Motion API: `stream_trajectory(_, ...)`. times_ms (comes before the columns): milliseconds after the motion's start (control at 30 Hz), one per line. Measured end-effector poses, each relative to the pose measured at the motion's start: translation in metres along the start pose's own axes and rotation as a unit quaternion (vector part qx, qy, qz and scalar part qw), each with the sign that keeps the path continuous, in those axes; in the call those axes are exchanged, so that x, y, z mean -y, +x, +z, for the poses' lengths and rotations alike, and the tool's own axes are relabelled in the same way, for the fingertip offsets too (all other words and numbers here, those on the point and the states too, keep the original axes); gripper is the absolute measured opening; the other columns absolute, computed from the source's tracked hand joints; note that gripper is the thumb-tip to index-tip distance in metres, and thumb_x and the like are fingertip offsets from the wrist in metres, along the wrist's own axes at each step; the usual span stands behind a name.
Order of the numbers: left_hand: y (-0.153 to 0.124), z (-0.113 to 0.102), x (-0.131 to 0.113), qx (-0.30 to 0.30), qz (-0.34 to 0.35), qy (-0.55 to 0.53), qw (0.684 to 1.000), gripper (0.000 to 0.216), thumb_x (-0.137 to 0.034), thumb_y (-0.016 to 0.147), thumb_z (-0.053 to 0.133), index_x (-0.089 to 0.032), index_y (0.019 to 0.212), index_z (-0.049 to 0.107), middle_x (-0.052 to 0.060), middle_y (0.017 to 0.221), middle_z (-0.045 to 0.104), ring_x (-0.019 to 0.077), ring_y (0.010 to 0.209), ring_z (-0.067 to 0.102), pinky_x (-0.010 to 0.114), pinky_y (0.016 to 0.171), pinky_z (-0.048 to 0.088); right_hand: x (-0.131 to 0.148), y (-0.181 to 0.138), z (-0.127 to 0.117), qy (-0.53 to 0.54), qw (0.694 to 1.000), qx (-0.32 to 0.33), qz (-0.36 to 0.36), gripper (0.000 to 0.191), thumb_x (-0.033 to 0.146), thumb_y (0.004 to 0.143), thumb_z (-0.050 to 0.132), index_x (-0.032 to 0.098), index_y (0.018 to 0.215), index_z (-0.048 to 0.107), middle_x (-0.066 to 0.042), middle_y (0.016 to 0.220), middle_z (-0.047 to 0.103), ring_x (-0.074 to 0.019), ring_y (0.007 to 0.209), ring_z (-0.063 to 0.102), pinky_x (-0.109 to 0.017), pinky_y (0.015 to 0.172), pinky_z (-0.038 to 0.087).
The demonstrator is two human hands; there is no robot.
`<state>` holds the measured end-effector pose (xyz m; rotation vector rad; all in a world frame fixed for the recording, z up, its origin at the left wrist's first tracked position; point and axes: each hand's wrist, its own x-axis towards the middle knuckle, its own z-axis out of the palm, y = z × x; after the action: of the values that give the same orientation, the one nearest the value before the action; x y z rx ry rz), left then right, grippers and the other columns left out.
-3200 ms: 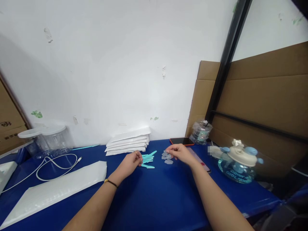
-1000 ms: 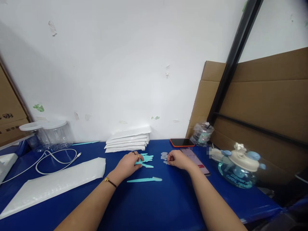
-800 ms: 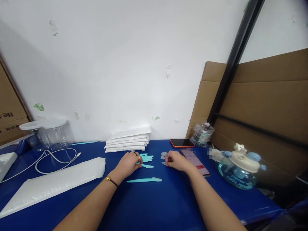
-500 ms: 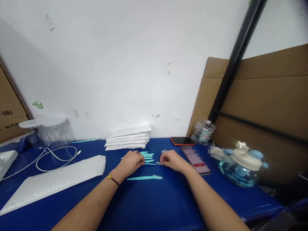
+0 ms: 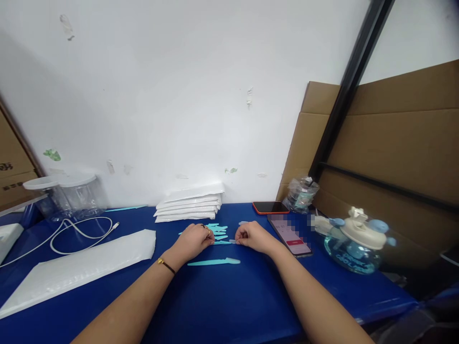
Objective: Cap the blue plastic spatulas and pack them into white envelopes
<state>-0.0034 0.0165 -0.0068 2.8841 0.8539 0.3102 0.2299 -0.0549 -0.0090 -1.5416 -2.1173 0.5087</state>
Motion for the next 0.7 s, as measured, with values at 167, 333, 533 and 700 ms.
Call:
stream_trajectory(167, 0.001, 0.001, 0.0, 0.005, -0.001, -0.007, 1.0, 0.016, -0.025, 0.082, 0.05, -0.022, 0.077, 0.064, 0.001, 0.079, 0.066, 0.016, 0.08, 0.058, 0.024, 0.073, 0.038, 0.001, 0.001, 0.002, 0.014, 1.0, 0.0, 0.007, 0.011, 0.014, 0.07, 0.06, 0.018, 0.073, 0.069, 0.0, 0.07, 0.067, -0.0118, 0.064, 0.059, -0.018, 0.055, 0.039)
stream_trajectory(333, 0.001, 0.001, -0.003, 0.002, 0.005, -0.021, 1.0, 0.015, -0.027, 0.082, 0.051, -0.022, 0.077, 0.065, 0.0, 0.079, 0.066, 0.016, 0.08, 0.058, 0.024, 0.072, 0.037, 0.005, 0.001, 0.003, 0.049, 0.998, 0.024, 0.013, 0.011, 0.016, 0.07, 0.06, 0.017, 0.074, 0.07, -0.001, 0.067, 0.067, -0.0116, 0.06, 0.057, -0.019, 0.053, 0.039)
stream_trajectory(533, -0.002, -0.002, -0.014, 0.043, 0.009, -0.07, 0.997, 0.016, -0.025, 0.08, 0.051, -0.023, 0.078, 0.067, -0.002, 0.078, 0.067, 0.0136, 0.073, 0.058, 0.021, 0.063, 0.037, 0.01, 0.0, 0.009, 0.099, 0.993, 0.058, 0.003, 0.011, 0.022, 0.07, 0.063, 0.017, 0.075, 0.07, 0.0, 0.061, 0.064, -0.0109, 0.055, 0.056, -0.018, 0.048, 0.039)
stream_trajectory(700, -0.007, -0.013, -0.009, 0.03, -0.014, -0.062, 0.997, 0.016, -0.031, 0.08, 0.052, -0.024, 0.082, 0.067, -0.001, 0.082, 0.066, 0.0138, 0.074, 0.057, 0.021, 0.061, 0.036, 0.001, -0.006, -0.014, 0.046, 0.999, -0.005, 0.006, 0.013, 0.019, 0.072, 0.059, 0.018, 0.077, 0.071, -0.002, 0.073, 0.069, -0.0139, 0.066, 0.062, -0.02, 0.059, 0.043)
